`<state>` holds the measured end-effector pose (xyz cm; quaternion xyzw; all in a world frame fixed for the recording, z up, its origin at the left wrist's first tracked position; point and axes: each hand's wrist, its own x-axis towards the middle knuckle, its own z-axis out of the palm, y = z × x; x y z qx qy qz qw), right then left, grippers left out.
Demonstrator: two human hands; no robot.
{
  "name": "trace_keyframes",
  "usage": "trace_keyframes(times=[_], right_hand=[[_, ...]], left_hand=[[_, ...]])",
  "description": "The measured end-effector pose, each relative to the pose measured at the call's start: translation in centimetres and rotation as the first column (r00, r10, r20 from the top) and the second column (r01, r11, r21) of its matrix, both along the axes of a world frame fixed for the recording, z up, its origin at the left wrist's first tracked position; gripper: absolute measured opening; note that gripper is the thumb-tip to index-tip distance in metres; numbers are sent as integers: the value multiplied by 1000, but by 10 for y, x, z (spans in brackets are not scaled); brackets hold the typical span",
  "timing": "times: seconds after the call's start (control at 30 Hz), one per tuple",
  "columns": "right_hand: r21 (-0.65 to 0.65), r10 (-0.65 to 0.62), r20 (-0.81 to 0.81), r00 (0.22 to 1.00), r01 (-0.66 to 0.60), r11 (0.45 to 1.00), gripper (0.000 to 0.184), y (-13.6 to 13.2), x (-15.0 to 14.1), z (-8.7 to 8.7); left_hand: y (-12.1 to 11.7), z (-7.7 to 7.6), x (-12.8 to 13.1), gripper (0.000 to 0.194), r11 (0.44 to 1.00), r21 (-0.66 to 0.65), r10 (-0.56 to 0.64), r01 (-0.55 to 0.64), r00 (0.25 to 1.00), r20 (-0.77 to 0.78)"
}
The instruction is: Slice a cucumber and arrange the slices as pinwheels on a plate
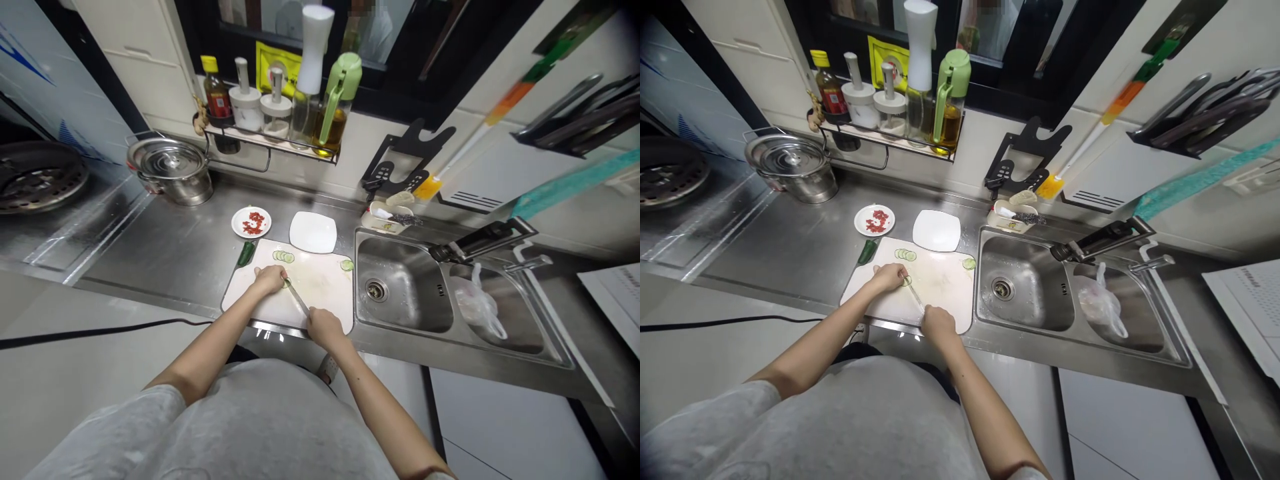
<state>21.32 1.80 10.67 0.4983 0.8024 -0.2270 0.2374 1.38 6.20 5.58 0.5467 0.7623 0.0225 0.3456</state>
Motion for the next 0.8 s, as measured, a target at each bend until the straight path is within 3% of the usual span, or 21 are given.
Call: trace_keyframes(times=[0.27,0.8], right_hand=[[7,2,-10,1000,-2,1000,32,3,0,-5],[29,-24,-57,998,25,999,30,-1,13,6]], left_hand=[[-5,0,9,22,997,74,-28,31,998,-49],[1,4,-10,24,999,-23,-29,30,999,35]])
